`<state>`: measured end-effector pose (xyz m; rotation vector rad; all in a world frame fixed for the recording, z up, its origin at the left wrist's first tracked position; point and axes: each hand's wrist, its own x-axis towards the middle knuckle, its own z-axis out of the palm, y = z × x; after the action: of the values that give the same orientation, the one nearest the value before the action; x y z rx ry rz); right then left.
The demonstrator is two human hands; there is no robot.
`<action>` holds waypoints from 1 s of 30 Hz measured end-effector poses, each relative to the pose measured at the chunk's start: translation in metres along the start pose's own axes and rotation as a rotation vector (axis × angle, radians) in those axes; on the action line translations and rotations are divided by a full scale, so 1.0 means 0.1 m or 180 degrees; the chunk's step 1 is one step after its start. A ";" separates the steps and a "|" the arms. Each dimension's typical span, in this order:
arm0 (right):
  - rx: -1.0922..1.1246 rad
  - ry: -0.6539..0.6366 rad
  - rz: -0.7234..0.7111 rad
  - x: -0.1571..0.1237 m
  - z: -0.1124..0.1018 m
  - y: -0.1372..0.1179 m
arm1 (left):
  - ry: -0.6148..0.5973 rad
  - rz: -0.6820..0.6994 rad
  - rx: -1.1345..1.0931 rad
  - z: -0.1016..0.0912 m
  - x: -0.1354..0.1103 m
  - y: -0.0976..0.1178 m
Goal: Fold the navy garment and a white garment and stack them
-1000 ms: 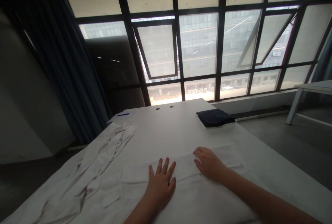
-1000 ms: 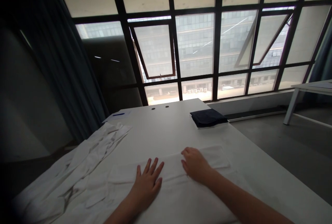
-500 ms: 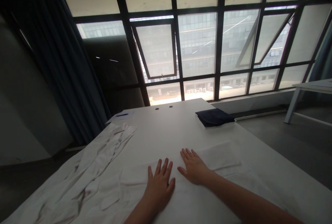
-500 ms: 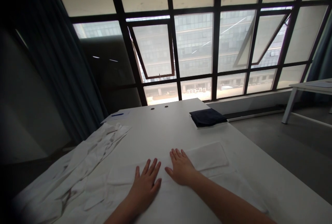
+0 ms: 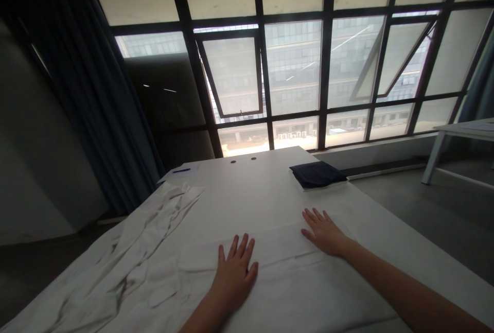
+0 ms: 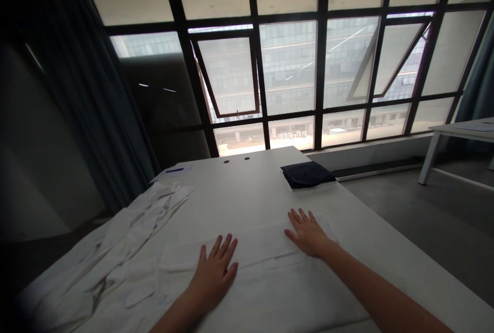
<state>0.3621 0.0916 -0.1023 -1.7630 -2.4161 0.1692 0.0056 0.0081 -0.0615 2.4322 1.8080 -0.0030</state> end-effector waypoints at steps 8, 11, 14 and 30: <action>-0.0357 -0.0021 0.0708 0.00 -0.03 0.68 | -0.0015 -0.0118 -0.0054 -0.01 0.00 -0.18; -0.0515 0.0072 0.0997 -0.02 0.03 0.82 | -0.0047 -0.0405 -0.0040 0.00 -0.02 -0.35; -0.0685 0.0141 0.1195 -0.03 0.07 0.90 | -0.0081 -0.0739 0.0018 0.02 -0.04 -0.49; 0.0109 -0.0026 -0.0185 0.14 0.08 -1.29 | 0.0315 -0.0579 0.0169 0.09 0.09 -0.14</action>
<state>0.2358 0.0653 -0.0864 -1.6790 -2.4517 0.2100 -0.0048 0.0195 -0.0724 2.3313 2.0919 0.0558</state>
